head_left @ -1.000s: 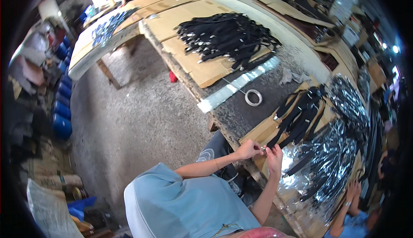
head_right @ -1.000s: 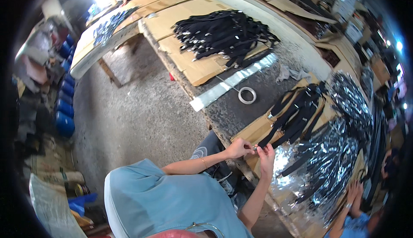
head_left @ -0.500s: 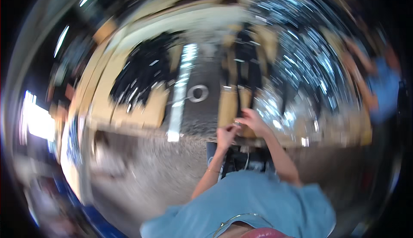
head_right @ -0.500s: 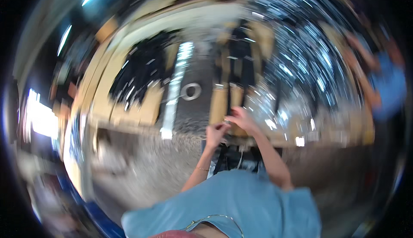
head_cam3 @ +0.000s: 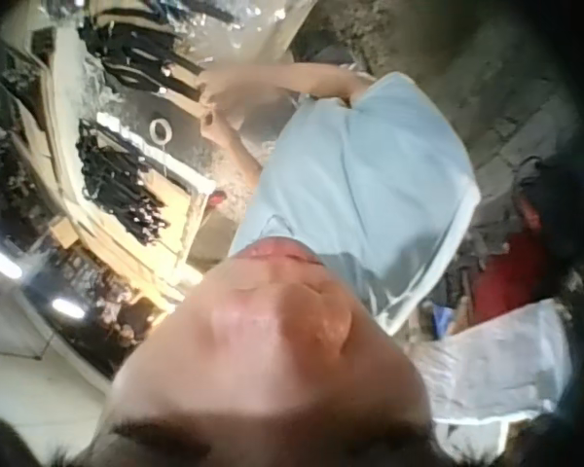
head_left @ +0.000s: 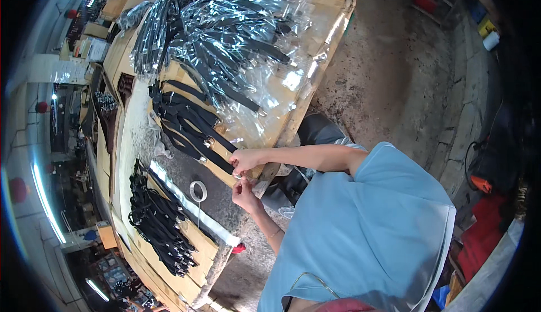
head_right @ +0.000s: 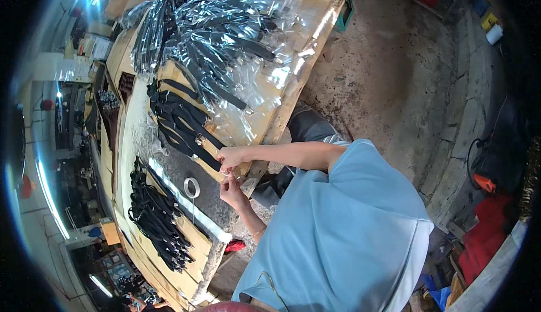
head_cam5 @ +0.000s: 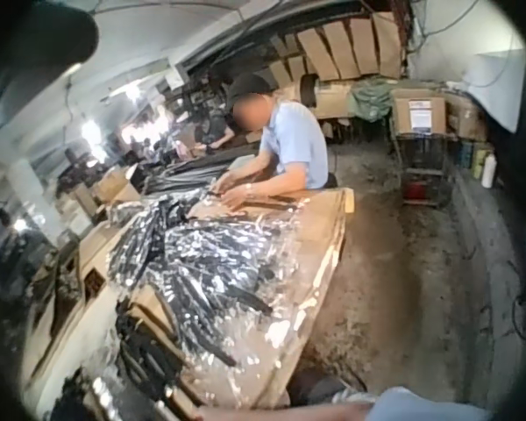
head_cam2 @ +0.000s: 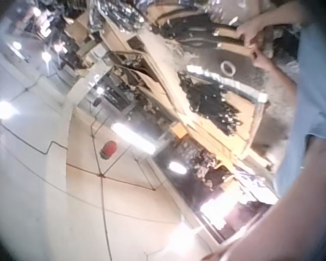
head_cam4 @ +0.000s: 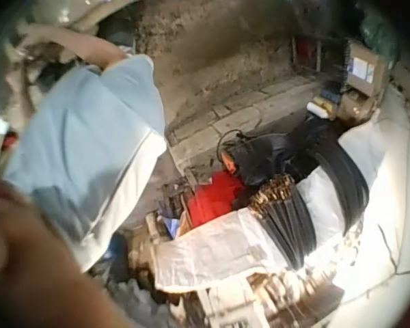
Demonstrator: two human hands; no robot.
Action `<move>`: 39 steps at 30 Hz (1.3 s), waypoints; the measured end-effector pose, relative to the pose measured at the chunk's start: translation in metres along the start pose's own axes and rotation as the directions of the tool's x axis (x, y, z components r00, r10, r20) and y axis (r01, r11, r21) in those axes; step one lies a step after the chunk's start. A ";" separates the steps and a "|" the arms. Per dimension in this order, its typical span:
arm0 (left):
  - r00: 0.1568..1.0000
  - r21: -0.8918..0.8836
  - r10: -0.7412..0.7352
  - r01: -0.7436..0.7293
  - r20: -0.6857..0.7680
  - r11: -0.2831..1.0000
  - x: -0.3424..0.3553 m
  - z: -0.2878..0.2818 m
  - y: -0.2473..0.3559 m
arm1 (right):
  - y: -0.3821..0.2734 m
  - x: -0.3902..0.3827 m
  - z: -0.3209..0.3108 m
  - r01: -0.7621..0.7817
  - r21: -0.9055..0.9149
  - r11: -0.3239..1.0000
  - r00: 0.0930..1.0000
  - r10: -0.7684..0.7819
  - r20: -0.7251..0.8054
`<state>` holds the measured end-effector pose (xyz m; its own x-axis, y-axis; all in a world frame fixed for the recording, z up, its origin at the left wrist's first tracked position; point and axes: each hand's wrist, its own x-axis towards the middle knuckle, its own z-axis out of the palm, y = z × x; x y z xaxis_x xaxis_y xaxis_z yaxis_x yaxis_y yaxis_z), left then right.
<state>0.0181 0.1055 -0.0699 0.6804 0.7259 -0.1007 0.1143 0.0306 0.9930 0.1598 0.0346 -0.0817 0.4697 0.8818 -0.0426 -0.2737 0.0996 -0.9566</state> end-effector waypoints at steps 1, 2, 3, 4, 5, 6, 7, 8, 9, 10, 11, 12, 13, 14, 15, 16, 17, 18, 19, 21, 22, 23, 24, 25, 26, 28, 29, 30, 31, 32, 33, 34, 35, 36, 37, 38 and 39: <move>1.000 0.002 0.001 -0.001 0.000 1.000 -0.001 -0.003 -0.002 | -0.004 -0.001 0.003 0.002 0.002 1.000 1.000 -0.002 0.000; 1.000 0.042 0.014 -0.014 0.013 0.999 -0.001 -0.007 -0.003 | -0.007 -0.001 0.005 -0.009 0.013 1.000 1.000 0.010 -0.026; 0.999 0.081 0.025 -0.027 0.027 0.996 0.000 -0.010 -0.005 | -0.011 -0.002 0.008 -0.021 0.024 0.999 0.998 0.022 -0.052; 0.999 0.080 0.027 -0.029 0.029 0.996 0.001 -0.010 -0.004 | -0.012 0.000 0.008 -0.019 0.022 1.000 0.998 0.020 -0.054; 0.999 0.126 0.038 -0.043 0.038 0.991 0.002 -0.009 -0.003 | -0.012 0.002 0.007 0.005 0.040 0.999 0.999 -0.003 -0.051; 0.998 0.170 0.049 -0.056 0.047 0.984 0.001 -0.008 -0.004 | -0.012 0.002 0.007 0.029 0.057 0.998 0.998 -0.026 -0.049; 0.997 0.166 0.052 -0.059 0.049 0.984 0.001 -0.006 -0.001 | -0.013 0.004 0.008 0.038 0.056 0.998 0.998 -0.035 -0.052; 0.998 0.165 0.061 -0.065 0.030 0.984 0.000 -0.004 0.001 | -0.014 0.004 0.008 0.040 0.051 0.998 0.998 -0.037 -0.054; 0.998 0.164 0.069 -0.070 0.010 0.984 -0.002 -0.002 0.003 | -0.014 0.005 0.008 0.072 -0.075 0.995 0.997 -0.074 -0.016; 0.997 0.157 0.073 -0.075 0.014 0.985 -0.002 0.000 0.006 | -0.012 0.006 0.008 0.109 -0.202 0.973 0.994 -0.106 0.026; 0.998 0.168 0.063 -0.062 0.001 0.984 -0.002 0.001 0.009 | -0.010 0.007 0.008 0.140 -0.230 0.963 0.990 -0.132 0.047; 0.999 0.180 0.052 -0.049 -0.012 0.982 -0.003 0.001 0.010 | -0.007 0.006 0.008 0.140 -0.236 0.962 0.990 -0.134 0.043; 0.998 0.155 0.067 -0.066 -0.004 0.986 -0.003 0.003 0.009 | -0.009 0.003 0.006 0.096 -0.182 0.979 0.995 -0.089 0.043; 0.997 0.144 0.072 -0.071 -0.001 0.987 -0.002 0.004 0.008 | -0.013 -0.001 0.005 0.050 -0.125 0.991 0.998 -0.044 0.044; 0.998 0.138 0.057 -0.056 -0.006 0.989 -0.001 0.003 0.005 | -0.011 0.002 0.005 0.081 -0.280 0.957 0.997 -0.073 0.040; 0.999 0.128 0.046 -0.044 -0.015 0.991 0.000 0.001 0.001 | -0.009 0.003 0.005 0.085 -0.293 0.952 0.996 -0.076 0.043; 0.999 0.123 0.050 -0.047 -0.021 0.991 0.002 0.000 -0.002 | -0.008 0.004 0.004 0.075 -0.259 0.963 0.997 -0.067 0.037; 0.998 0.113 0.055 -0.053 -0.016 0.992 0.002 -0.002 -0.005 | -0.007 0.005 0.003 0.064 -0.223 0.973 0.998 -0.058 0.033; 0.996 0.143 0.082 -0.079 -0.018 0.987 0.003 -0.001 -0.005 | -0.009 0.005 0.000 0.088 -0.217 0.972 0.996 -0.081 0.042; 0.993 0.185 0.116 -0.111 -0.018 0.977 0.003 0.002 -0.005 | -0.010 0.003 0.000 0.075 -0.160 0.984 0.996 -0.081 -0.030; 0.992 0.158 0.127 -0.121 -0.025 0.980 0.001 0.004 -0.004 | -0.012 0.002 0.000 0.066 -0.097 0.993 0.993 -0.075 -0.091; 0.989 0.195 0.145 -0.140 -0.014 0.971 -0.001 0.007 -0.003 | -0.011 0.004 -0.001 0.062 -0.086 0.994 0.993 -0.070 -0.095; 0.987 0.230 0.163 -0.158 -0.002 0.960 -0.001 0.009 -0.003 | -0.010 0.004 -0.005 0.065 -0.140 0.988 0.996 -0.074 -0.057; 0.983 0.205 0.182 -0.173 -0.023 0.963 0.002 0.005 -0.007 | -0.011 0.006 -0.005 0.123 -0.288 0.950 0.992 -0.128 0.002; 0.981 0.188 0.189 -0.178 -0.043 0.966 0.003 0.003 -0.007 | -0.013 0.005 -0.006 0.182 -0.418 0.890 0.983 -0.172 0.063; 0.989 0.323 0.137 -0.113 -0.052 0.940 0.004 -0.001 -0.006 | -0.014 0.002 -0.004 0.119 -0.295 0.948 0.992 -0.099 0.083; 0.989 0.287 0.130 -0.105 -0.069 0.952 0.003 0.001 -0.007 | -0.015 0.001 -0.005 0.120 -0.235 0.965 0.993 -0.115 0.035; 0.987 0.267 0.135 -0.108 -0.085 0.957 0.004 0.001 -0.007 | -0.016 0.002 -0.006 0.123 -0.174 0.977 0.992 -0.127 -0.013; 0.990 0.209 0.112 -0.091 -0.091 0.974 0.002 0.000 -0.007 | -0.019 -0.001 -0.002 0.105 -0.085 0.991 0.992 -0.111 -0.067; 0.991 0.150 0.090 -0.075 -0.095 0.986 0.001 0.001 -0.007 | -0.023 -0.002 0.000 0.099 -0.103 0.990 0.994 -0.104 -0.043; 0.991 0.127 0.084 -0.070 -0.104 0.989 0.001 0.000 -0.005 | -0.027 -0.001 0.002 0.106 -0.145 0.984 0.994 -0.106 0.008; 0.989 0.110 0.080 -0.067 -0.122 0.992 0.002 0.000 -0.007 | -0.028 -0.001 0.001 0.113 -0.182 0.977 0.993 -0.105 0.053; 0.992 0.114 0.071 -0.059 -0.106 0.992 0.003 -0.001 -0.009 | -0.029 0.000 -0.002 0.186 -0.391 0.901 0.979 -0.136 0.152; 0.994 0.118 0.062 -0.052 -0.089 0.992 0.005 -0.002 -0.010 | -0.030 0.000 -0.003 0.184 -0.402 0.897 0.977 -0.124 0.171; 0.994 0.131 0.058 -0.046 -0.090 0.990 0.003 -0.001 -0.006 | -0.029 -0.001 -0.002 0.171 -0.417 0.892 0.982 -0.121 0.144; 0.992 0.115 0.053 -0.040 -0.110 0.993 0.002 0.003 -0.003 | -0.029 -0.002 -0.005 0.157 -0.432 0.888 0.987 -0.121 0.110; 0.994 0.116 0.041 -0.029 -0.097 0.993 0.002 0.007 0.000 | -0.030 -0.003 -0.009 0.155 -0.442 0.884 0.986 -0.109 0.129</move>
<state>0.0246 0.1023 -0.0709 0.6111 0.7897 -0.0539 0.1775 -0.0705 0.9816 0.1738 0.0245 -0.0554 0.3849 0.9176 0.0993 0.2016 0.0214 -0.9792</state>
